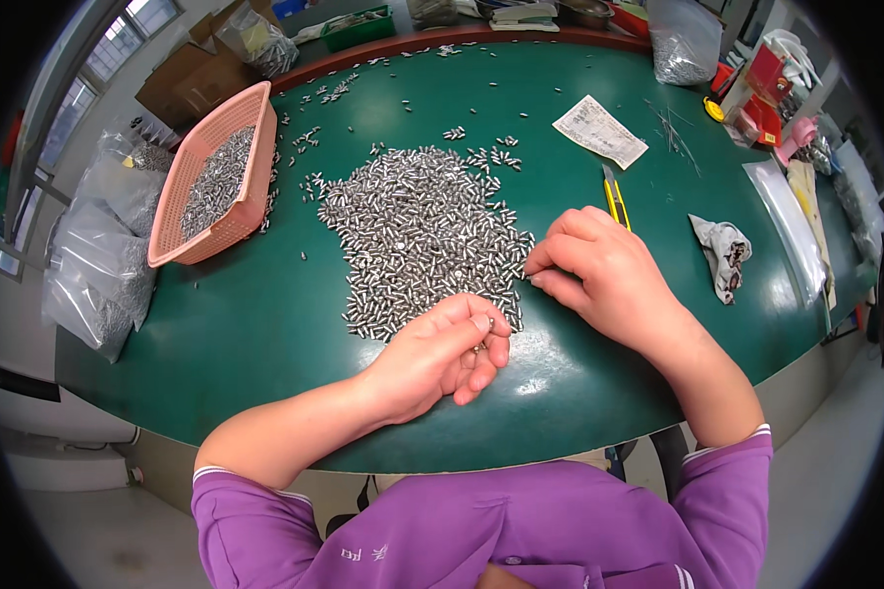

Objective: Inspecting and sorting small metal components on a factory workbench.

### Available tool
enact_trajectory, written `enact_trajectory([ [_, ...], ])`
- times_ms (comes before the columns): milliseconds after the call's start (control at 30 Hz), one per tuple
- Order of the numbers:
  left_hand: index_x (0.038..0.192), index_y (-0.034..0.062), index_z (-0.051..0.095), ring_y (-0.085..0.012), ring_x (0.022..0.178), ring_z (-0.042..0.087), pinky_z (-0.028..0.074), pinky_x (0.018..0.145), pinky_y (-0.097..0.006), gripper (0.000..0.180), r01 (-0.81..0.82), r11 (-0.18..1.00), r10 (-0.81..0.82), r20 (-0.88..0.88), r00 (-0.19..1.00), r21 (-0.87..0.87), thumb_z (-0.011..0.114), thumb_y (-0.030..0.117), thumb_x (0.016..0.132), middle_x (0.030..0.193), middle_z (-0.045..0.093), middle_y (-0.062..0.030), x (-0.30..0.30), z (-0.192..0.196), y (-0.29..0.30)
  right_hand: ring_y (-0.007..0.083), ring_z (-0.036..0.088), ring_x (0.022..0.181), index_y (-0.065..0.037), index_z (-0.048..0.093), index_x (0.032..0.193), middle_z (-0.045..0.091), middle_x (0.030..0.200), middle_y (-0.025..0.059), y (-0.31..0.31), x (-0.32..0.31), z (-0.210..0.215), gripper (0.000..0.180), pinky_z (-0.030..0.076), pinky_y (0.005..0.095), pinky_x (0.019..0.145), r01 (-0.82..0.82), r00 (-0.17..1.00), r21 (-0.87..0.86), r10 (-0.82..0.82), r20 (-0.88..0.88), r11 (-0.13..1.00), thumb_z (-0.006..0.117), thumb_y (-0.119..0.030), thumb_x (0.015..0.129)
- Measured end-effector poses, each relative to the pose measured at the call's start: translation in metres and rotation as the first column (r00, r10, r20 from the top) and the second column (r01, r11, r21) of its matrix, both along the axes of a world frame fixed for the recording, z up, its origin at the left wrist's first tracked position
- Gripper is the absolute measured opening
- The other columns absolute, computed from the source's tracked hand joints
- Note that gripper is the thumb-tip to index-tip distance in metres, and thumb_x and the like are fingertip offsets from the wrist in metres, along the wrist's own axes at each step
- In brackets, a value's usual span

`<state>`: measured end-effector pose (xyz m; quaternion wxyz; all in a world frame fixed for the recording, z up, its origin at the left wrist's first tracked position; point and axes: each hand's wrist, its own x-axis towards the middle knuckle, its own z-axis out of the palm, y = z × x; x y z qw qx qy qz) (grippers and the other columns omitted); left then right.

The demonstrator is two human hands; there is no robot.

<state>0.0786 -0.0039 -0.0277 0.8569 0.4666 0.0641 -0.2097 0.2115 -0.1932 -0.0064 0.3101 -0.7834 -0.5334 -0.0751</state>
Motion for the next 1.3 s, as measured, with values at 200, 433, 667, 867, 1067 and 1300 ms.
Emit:
enact_trajectory([
  [200,0.108,0.0048,0.049,-0.0117,0.064,0.048,0.039,0.048,-0.022,0.018,-0.018,0.999,0.019,0.008,1.000,-0.037,0.038,0.018,0.102,0.094,0.056,-0.0095,0.000,-0.002,0.001,0.0239,0.057,0.081,-0.008,0.066,0.080,0.057,0.081,0.0038,-0.003,0.000,-0.004,0.012,0.048,0.0371,0.070,0.042,0.999,-0.140,-0.037,0.036,0.989,0.074,-0.008,0.071],
  [433,0.113,0.0064,0.049,-0.0089,0.062,0.047,0.038,0.048,-0.021,0.016,0.013,1.000,-0.013,0.006,1.000,0.024,0.043,0.014,0.101,0.094,0.056,-0.0065,0.001,-0.002,0.001,0.0244,0.057,0.083,-0.006,0.065,0.084,0.058,0.082,0.0063,-0.001,-0.005,-0.006,0.011,0.048,0.0365,0.071,0.011,0.997,-0.166,-0.022,-0.067,0.986,0.071,-0.008,0.075],
  [667,0.117,0.0072,0.048,-0.0072,0.060,0.048,0.038,0.047,-0.020,0.019,-0.030,0.993,0.032,-0.021,0.999,0.116,0.050,0.015,0.100,0.092,0.058,-0.0044,0.000,0.002,-0.003,0.0124,0.056,0.079,-0.005,0.066,0.091,0.058,0.087,0.0030,0.009,-0.023,-0.001,0.008,0.048,0.0253,0.066,-0.187,0.791,0.127,0.226,-0.568,0.974,0.070,-0.005,0.084],
  [867,0.110,0.0052,0.049,-0.0078,0.065,0.051,0.042,0.053,-0.022,0.014,-0.043,0.998,0.041,0.034,0.999,0.052,0.050,0.015,0.099,0.090,0.058,-0.0046,0.000,-0.003,0.001,0.0157,0.057,0.080,-0.005,0.066,0.088,0.061,0.086,0.0028,0.009,-0.017,-0.002,0.008,0.048,0.0284,0.068,-0.137,0.883,0.144,0.187,-0.430,0.980,0.070,-0.003,0.081],
  [1067,0.107,0.0050,0.049,-0.0110,0.063,0.050,0.039,0.047,-0.022,0.015,-0.061,0.998,0.061,0.006,0.998,0.003,0.040,0.015,0.100,0.090,0.058,-0.0093,0.001,-0.001,0.000,0.0251,0.056,0.086,-0.011,0.066,0.086,0.057,0.086,0.0033,0.001,0.001,-0.009,0.013,0.047,0.0379,0.077,-0.068,0.995,-0.049,0.064,-0.082,0.996,0.071,-0.010,0.075],
  [1300,0.110,0.0052,0.050,-0.0112,0.067,0.052,0.041,0.052,-0.023,0.017,-0.046,0.998,0.047,0.019,0.999,-0.052,0.041,0.015,0.100,0.095,0.057,-0.0083,0.001,-0.003,0.002,0.0252,0.054,0.089,-0.011,0.064,0.086,0.056,0.090,0.0043,0.001,0.000,-0.008,0.013,0.045,0.0378,0.079,-0.134,0.987,-0.168,0.146,0.061,0.977,0.070,-0.014,0.075],
])
